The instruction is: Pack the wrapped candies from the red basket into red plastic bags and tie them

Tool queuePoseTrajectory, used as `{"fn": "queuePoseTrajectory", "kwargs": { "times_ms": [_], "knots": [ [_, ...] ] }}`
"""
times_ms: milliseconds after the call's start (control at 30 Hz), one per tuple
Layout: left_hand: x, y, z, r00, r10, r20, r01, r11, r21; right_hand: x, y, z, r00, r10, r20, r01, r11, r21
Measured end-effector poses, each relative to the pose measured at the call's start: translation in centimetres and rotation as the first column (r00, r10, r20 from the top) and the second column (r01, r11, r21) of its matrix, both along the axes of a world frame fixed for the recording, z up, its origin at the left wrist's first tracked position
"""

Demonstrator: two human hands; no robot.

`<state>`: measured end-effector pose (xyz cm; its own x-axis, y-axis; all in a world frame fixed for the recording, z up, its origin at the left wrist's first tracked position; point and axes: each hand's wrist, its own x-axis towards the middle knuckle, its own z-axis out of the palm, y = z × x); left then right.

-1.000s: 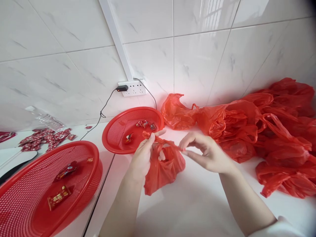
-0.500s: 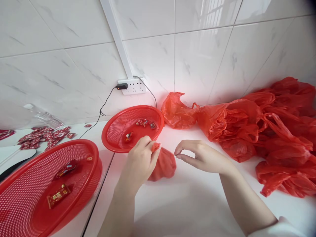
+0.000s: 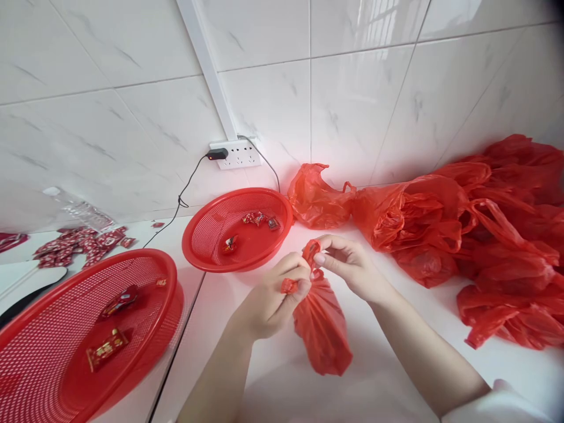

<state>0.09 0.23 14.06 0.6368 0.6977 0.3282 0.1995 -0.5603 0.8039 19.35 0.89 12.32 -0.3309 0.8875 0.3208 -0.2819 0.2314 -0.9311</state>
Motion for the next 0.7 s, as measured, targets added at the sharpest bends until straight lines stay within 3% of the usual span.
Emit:
{"fn": "queuePoseTrajectory", "kwargs": {
  "times_ms": [200,333,500,600,700],
  "knots": [
    [-0.1,0.6,-1.0,0.999,-0.019,0.036,0.018,1.000,0.016,1.0,0.2,-0.2,0.966,0.117,-0.229,-0.187,0.930,-0.317],
    [-0.5,1.2,-1.3,0.998,0.014,0.060,-0.019,0.996,0.082,2.2,0.1,0.0,0.970,0.089,-0.228,-0.173,0.908,-0.382],
    [-1.9,1.4,0.3,0.995,0.087,-0.040,-0.077,0.977,0.200,4.3,-0.3,1.1,0.996,-0.077,0.039,0.084,0.966,-0.245],
    [-3.3,1.4,1.1,0.986,0.147,-0.076,-0.123,0.957,0.263,5.9,-0.4,1.7,0.949,-0.227,0.220,0.272,0.942,-0.199],
    [-5.0,1.8,1.3,0.977,0.198,-0.078,-0.175,0.957,0.233,7.8,-0.2,1.8,0.882,-0.360,0.304,0.421,0.891,-0.168]
  ]
}}
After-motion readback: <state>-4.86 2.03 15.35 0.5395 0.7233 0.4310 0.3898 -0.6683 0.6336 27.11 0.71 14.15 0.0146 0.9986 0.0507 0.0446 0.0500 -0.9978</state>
